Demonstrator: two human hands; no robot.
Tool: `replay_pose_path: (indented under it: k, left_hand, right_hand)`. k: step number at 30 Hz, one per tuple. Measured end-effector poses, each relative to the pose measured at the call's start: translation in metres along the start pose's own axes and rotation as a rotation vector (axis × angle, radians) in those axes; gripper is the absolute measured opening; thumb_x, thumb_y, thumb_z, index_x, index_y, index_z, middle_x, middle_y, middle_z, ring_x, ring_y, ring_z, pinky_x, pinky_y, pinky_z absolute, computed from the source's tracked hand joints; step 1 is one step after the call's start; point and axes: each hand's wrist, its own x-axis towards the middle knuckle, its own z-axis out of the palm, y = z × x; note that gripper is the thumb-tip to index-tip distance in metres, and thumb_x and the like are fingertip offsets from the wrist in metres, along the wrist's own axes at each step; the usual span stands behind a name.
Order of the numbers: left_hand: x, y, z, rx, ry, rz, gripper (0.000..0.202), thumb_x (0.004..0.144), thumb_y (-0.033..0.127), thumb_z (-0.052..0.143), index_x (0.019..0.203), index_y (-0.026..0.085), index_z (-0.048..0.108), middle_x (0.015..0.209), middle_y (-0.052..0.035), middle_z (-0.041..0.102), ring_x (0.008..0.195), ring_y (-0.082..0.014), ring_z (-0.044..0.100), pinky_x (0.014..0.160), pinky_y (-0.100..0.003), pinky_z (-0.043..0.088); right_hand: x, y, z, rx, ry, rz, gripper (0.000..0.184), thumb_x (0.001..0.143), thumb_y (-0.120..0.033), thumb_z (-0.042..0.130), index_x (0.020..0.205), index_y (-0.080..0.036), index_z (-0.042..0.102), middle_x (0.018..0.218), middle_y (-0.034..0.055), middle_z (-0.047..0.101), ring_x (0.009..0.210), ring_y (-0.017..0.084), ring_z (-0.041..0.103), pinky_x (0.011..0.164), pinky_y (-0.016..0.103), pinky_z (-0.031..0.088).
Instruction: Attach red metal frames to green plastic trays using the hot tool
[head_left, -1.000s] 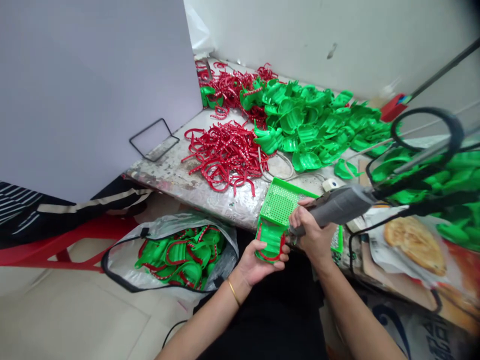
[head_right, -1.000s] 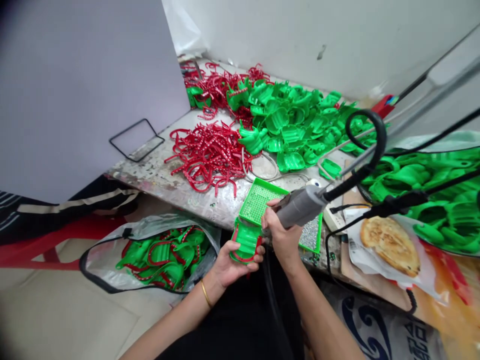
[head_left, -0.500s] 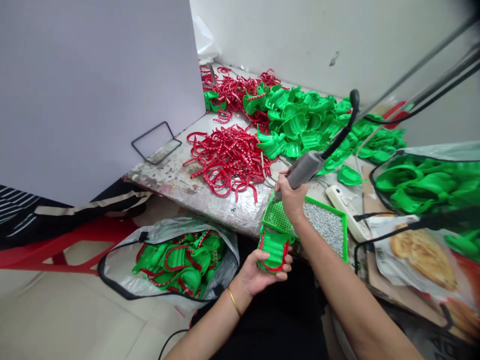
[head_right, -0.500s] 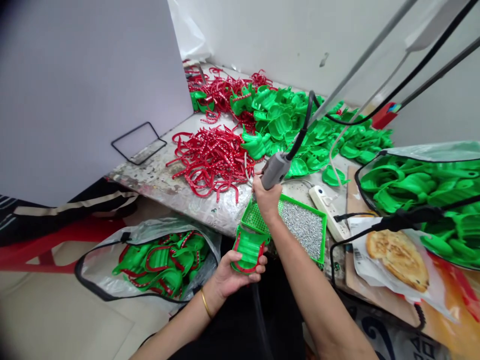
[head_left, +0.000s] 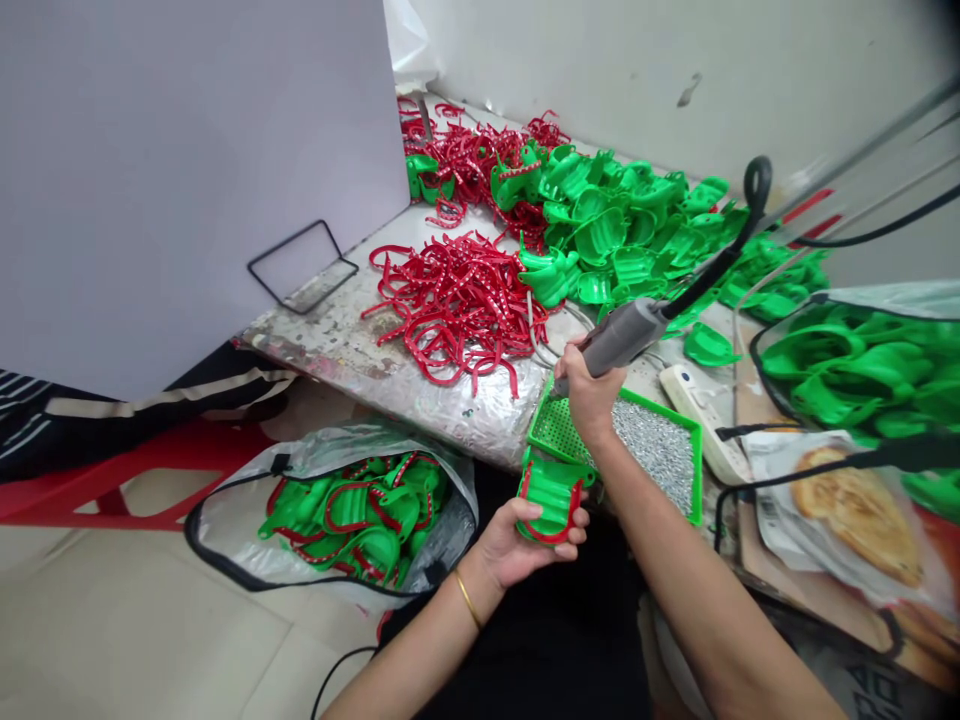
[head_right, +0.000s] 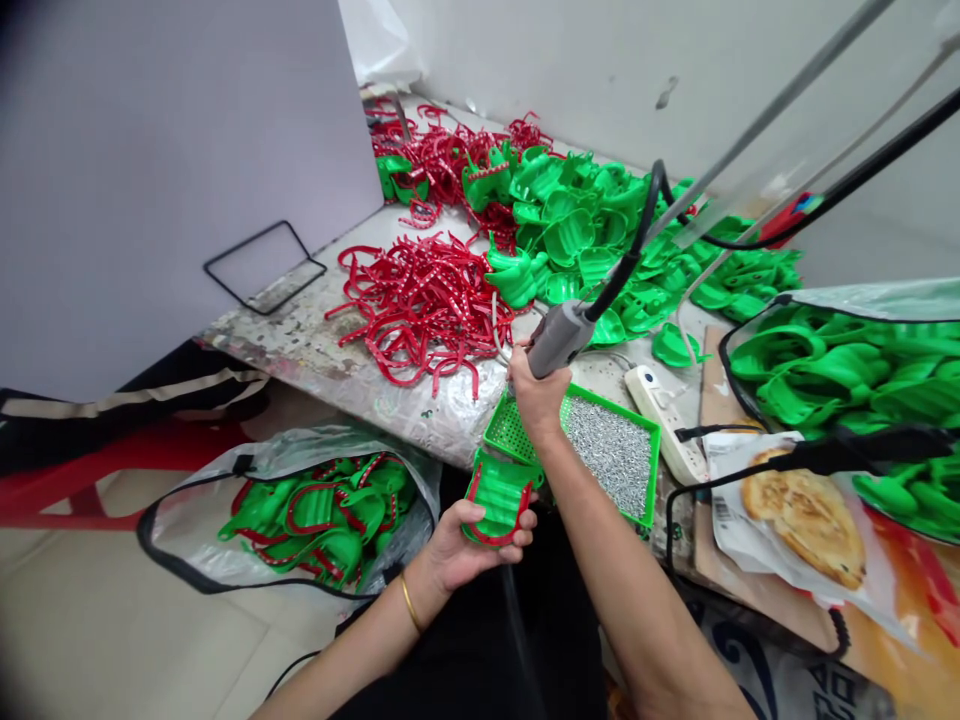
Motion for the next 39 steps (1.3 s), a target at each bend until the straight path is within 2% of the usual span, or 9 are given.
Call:
replay_pose_path:
  k: [6,11,15,19,24,28,32,36,39]
  left_hand:
    - [0.000,0.000,0.000,-0.013,-0.022,0.004,0.060,0.059,0.025,0.059,0.114,0.003,0.056,0.094,-0.0131,0.055,0.078,-0.0162,0.049,0.062,-0.023,0.032]
    - [-0.001,-0.001,0.004,-0.035,-0.021,0.014,0.059,0.061,0.024,0.055,0.115,0.001,0.054,0.094,-0.0135,0.055,0.079,-0.0165,0.049,0.062,-0.023,0.031]
    - [-0.003,-0.003,0.008,-0.053,-0.007,0.040,0.056,0.065,0.023,0.051,0.116,0.001,0.053,0.095,-0.0143,0.056,0.078,-0.0166,0.049,0.062,-0.024,0.029]
    - [-0.004,-0.005,0.008,-0.041,0.000,0.070,0.050,0.068,0.024,0.050,0.113,0.003,0.055,0.093,-0.0141,0.058,0.078,-0.0175,0.051,0.063,-0.025,0.030]
    - [-0.002,-0.006,0.002,0.008,0.017,0.131,0.039,0.069,0.019,0.052,0.106,0.012,0.059,0.090,-0.0095,0.063,0.077,-0.0201,0.057,0.067,-0.029,0.035]
    - [-0.001,-0.007,0.002,0.067,0.076,0.172,0.037,0.066,0.018,0.056,0.101,0.013,0.061,0.087,-0.0090,0.065,0.079,-0.0222,0.059,0.069,-0.033,0.040]
    - [-0.001,-0.009,0.005,0.041,0.140,0.197,0.037,0.062,0.017,0.059,0.100,0.016,0.062,0.087,-0.0046,0.065,0.077,-0.0189,0.059,0.066,-0.030,0.041]
    - [-0.002,-0.008,0.005,0.043,0.147,0.196,0.040,0.063,0.017,0.059,0.103,0.017,0.062,0.090,-0.0046,0.067,0.077,-0.0177,0.060,0.067,-0.031,0.044]
    - [-0.002,-0.008,0.002,0.042,0.139,0.190,0.037,0.065,0.018,0.058,0.101,0.014,0.063,0.084,-0.0048,0.067,0.073,-0.0167,0.059,0.069,-0.033,0.046]
  right_hand:
    - [0.002,-0.004,0.001,0.021,-0.006,-0.024,0.020,0.073,-0.029,0.063,0.086,-0.015,0.056,0.053,-0.0059,0.051,0.043,0.008,0.048,0.045,0.022,0.042]
    - [-0.003,-0.034,-0.003,0.130,-0.003,-0.112,0.013,0.075,-0.025,0.061,0.083,-0.018,0.055,0.051,-0.0071,0.047,0.041,0.008,0.046,0.042,0.022,0.039]
    - [-0.033,-0.072,-0.016,0.180,-0.055,-0.084,0.010,0.077,-0.020,0.062,0.083,-0.018,0.055,0.051,-0.0075,0.043,0.040,0.008,0.044,0.042,0.023,0.037]
    - [-0.080,-0.097,-0.034,0.200,-0.167,0.040,0.011,0.078,-0.018,0.062,0.087,-0.018,0.055,0.053,-0.0068,0.045,0.042,0.008,0.045,0.043,0.023,0.038]
    - [-0.116,-0.093,-0.050,0.213,-0.222,0.140,0.012,0.080,-0.020,0.063,0.089,-0.019,0.056,0.053,-0.0066,0.046,0.043,0.008,0.046,0.043,0.023,0.039]
    - [-0.122,-0.089,-0.053,0.201,-0.204,0.142,0.014,0.080,-0.021,0.064,0.090,-0.020,0.055,0.053,-0.0069,0.046,0.043,0.009,0.046,0.044,0.023,0.039]
    - [-0.125,-0.090,-0.053,0.176,-0.197,0.154,0.014,0.079,-0.022,0.065,0.089,-0.020,0.056,0.053,-0.0066,0.046,0.043,0.009,0.046,0.043,0.023,0.039]
    - [-0.129,-0.087,-0.053,0.241,-0.207,0.165,0.011,0.079,-0.019,0.065,0.086,-0.020,0.056,0.053,-0.0066,0.045,0.043,0.009,0.046,0.041,0.022,0.036]
    - [-0.131,-0.083,-0.055,0.274,-0.209,0.155,0.010,0.079,-0.016,0.064,0.083,-0.021,0.056,0.053,-0.0066,0.045,0.042,0.009,0.046,0.041,0.022,0.035]
